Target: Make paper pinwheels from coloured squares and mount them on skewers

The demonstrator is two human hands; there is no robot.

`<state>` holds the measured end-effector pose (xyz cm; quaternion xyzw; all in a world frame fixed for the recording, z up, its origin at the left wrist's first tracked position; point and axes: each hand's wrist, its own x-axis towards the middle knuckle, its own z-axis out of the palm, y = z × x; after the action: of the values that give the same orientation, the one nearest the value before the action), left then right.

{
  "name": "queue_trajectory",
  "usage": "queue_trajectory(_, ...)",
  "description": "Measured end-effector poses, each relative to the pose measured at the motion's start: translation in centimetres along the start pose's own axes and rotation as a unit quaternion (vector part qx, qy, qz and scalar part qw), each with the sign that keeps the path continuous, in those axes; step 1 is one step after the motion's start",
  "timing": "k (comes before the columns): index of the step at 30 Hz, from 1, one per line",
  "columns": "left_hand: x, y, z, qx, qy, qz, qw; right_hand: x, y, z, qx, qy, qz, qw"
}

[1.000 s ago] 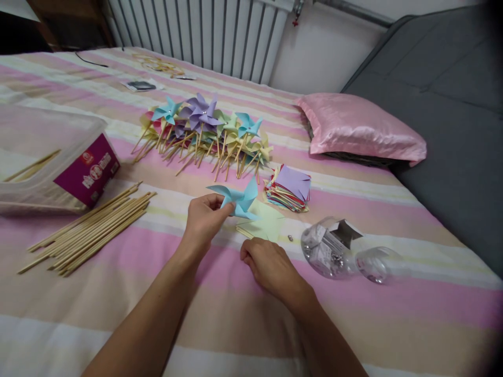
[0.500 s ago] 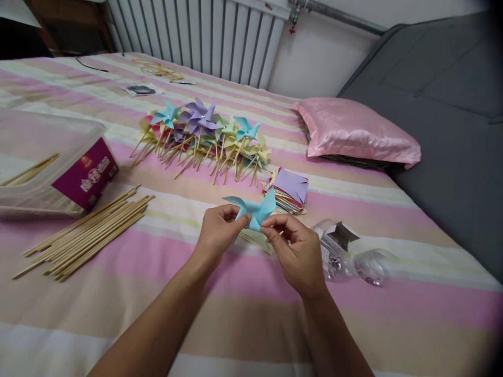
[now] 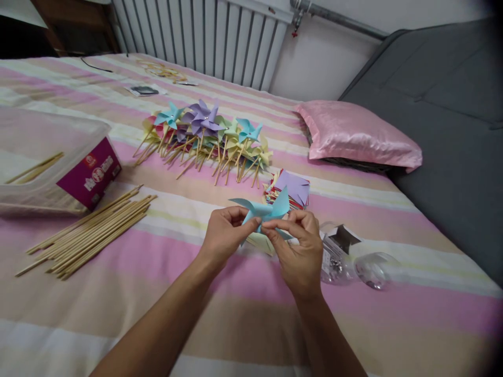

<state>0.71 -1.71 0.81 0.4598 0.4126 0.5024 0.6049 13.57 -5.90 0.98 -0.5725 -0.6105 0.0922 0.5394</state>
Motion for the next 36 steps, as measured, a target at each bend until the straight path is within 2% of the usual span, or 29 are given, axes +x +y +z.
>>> queue_trajectory(2,0.01,-0.01,-0.04,-0.003,-0.007,0.001,1.000,0.06,0.17,0.03,0.021,0.003,0.023,1.000)
queue_trajectory(9,0.00,0.21,-0.25,0.003,-0.025,0.014,1.000,0.14,0.69,0.34,0.133,-0.062,0.133,0.980)
queue_trajectory(19,-0.08,0.70,-0.19,0.009,-0.038,0.012,0.999,0.28,0.45,0.45,0.227,-0.084,0.179,0.954)
queue_trajectory(25,-0.03,0.65,-0.29,0.016,-0.041,0.011,0.999,0.18,0.33,0.61,0.274,-0.075,0.203,0.937)
queue_trajectory(36,-0.06,0.33,-0.39,0.033,-0.044,0.016,0.998,0.08,0.23,0.72,0.289,-0.052,0.261,0.919)
